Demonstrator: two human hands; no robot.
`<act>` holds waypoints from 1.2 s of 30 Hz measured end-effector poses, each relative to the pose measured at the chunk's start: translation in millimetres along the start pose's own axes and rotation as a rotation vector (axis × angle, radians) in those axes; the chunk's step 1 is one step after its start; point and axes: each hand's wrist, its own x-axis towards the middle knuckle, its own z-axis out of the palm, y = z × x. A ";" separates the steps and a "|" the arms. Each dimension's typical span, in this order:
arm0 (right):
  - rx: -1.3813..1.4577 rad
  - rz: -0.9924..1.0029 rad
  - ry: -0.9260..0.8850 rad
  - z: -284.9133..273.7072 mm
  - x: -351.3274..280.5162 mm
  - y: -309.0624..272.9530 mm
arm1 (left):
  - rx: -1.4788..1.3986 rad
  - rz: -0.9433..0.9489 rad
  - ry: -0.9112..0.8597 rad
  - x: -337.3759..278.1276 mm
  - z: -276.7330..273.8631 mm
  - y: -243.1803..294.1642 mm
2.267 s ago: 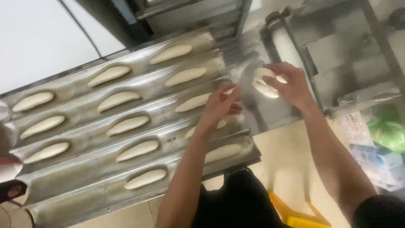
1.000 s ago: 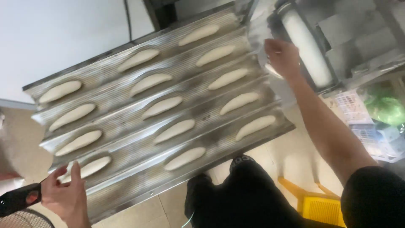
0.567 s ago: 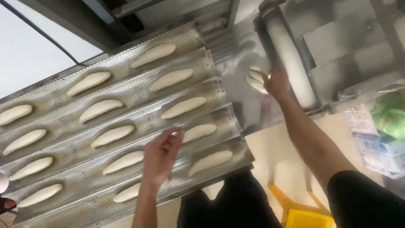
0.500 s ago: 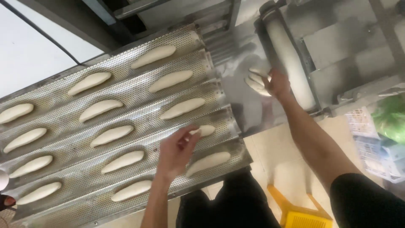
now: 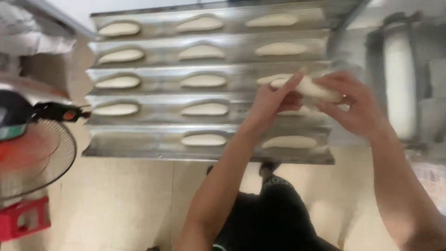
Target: Shaping dough balls into baguette shapes using a dough moulder machine and placing them on trays.
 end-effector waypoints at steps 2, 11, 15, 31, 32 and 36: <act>0.039 -0.057 -0.167 57.5 2.2 -22.7 | -0.025 0.118 0.155 -40.5 -54.6 13.6; -0.096 -0.132 -0.403 362.1 14.1 -104.4 | 0.232 0.095 0.543 -219.6 -347.3 41.8; -0.220 -0.449 -0.169 459.3 27.5 -83.7 | 0.329 0.062 0.708 -234.6 -418.5 61.5; -0.017 -0.709 -0.185 427.6 4.8 -107.0 | 0.891 0.492 1.429 -316.7 -323.0 15.8; 0.075 -0.726 -0.213 432.7 -3.8 -116.5 | 0.703 0.617 1.428 -342.6 -288.8 5.0; 0.304 -0.794 -0.608 480.6 -62.9 -143.7 | 0.377 0.573 1.504 -418.3 -230.0 -102.7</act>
